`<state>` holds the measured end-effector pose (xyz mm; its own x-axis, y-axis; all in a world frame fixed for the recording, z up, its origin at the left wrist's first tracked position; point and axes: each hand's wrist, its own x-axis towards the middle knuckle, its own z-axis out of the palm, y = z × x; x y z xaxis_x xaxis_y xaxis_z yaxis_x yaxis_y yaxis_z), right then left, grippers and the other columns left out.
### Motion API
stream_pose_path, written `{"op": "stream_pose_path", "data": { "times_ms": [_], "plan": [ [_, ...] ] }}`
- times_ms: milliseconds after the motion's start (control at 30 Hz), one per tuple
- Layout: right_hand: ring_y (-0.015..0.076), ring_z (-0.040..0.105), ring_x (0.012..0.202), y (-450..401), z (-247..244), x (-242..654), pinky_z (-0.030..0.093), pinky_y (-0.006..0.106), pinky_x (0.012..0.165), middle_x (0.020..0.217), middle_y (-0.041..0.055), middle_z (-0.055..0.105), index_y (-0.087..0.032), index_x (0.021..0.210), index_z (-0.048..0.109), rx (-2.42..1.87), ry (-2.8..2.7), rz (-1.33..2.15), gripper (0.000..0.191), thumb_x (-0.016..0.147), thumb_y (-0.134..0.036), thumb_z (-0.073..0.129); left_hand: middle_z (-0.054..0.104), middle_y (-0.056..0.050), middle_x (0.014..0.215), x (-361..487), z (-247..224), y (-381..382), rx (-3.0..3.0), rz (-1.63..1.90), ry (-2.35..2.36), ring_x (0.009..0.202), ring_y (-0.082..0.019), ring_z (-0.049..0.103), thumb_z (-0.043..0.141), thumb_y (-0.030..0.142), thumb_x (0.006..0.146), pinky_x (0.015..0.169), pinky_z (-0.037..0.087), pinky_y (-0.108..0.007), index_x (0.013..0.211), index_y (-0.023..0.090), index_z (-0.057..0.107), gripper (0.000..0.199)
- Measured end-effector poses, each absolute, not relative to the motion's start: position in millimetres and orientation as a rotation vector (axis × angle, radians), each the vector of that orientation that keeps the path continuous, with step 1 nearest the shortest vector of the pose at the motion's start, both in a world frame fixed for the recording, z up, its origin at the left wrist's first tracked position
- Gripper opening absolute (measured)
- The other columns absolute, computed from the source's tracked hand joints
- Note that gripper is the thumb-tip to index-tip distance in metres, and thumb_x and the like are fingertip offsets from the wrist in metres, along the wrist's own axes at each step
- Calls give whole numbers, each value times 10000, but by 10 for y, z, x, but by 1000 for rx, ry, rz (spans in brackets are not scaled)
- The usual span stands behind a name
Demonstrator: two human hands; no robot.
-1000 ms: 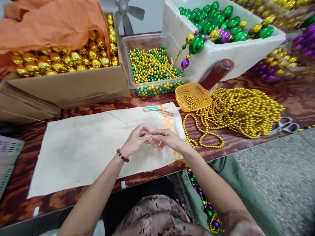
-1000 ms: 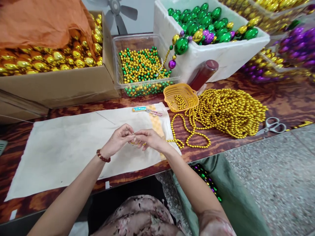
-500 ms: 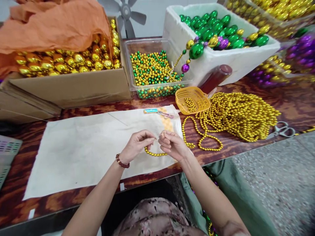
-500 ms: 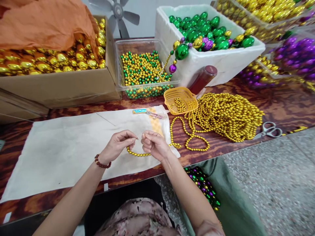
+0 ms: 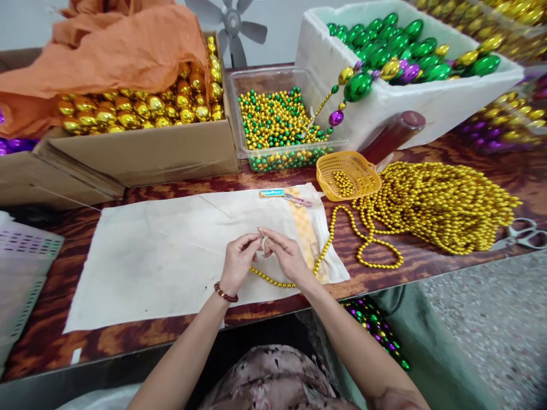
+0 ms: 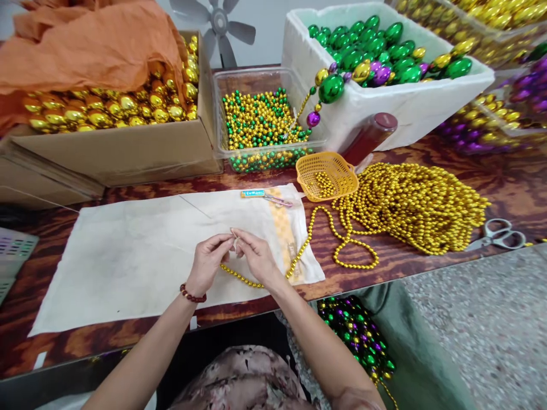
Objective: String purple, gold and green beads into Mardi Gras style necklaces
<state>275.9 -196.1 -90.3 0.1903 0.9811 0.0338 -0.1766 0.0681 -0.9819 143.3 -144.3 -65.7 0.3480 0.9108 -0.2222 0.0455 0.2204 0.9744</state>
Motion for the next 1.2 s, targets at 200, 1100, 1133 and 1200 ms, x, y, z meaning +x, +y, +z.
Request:
{"op": "stream_pose_path", "data": {
  "times_ms": [200, 1100, 1133, 1200],
  "plan": [
    [189, 665, 847, -1941, -900, 2831, 547, 346, 814, 974, 88, 717, -164, 1376, 567, -1438, -1645, 735, 443, 965, -161, 401, 590, 27, 613, 1433, -693, -1402, 1269, 804, 1048, 524, -85, 427, 690, 318, 746, 522, 362, -231, 757, 175, 726, 148],
    [211, 610, 985, -1645, -809, 2644, 442, 364, 936, 974, 49, 663, -220, 742, 684, -1223, -951, 984, 109, 830, -282, 665, 577, 28, 599, 1418, -657, -1473, 1339, 1010, 1197, 568, -108, 465, 656, 296, 778, 571, 385, -236, 662, 183, 667, 162],
    [207, 604, 980, -1639, -807, 2623, 438, 356, 931, 965, 47, 649, -218, 732, 678, -1214, -927, 978, 108, 821, -280, 670, 564, 30, 585, 1418, -666, -1471, 1316, 1004, 1199, 553, -103, 451, 660, 303, 775, 556, 376, -235, 653, 181, 661, 173],
    [203, 589, 979, -1638, -799, 2580, 429, 347, 927, 959, 46, 624, -214, 725, 665, -1222, -923, 926, 115, 819, -279, 664, 543, 34, 564, 1425, -689, -1462, 1254, 994, 1201, 525, -92, 425, 668, 312, 762, 524, 354, -231, 632, 174, 649, 190]
  ]
}}
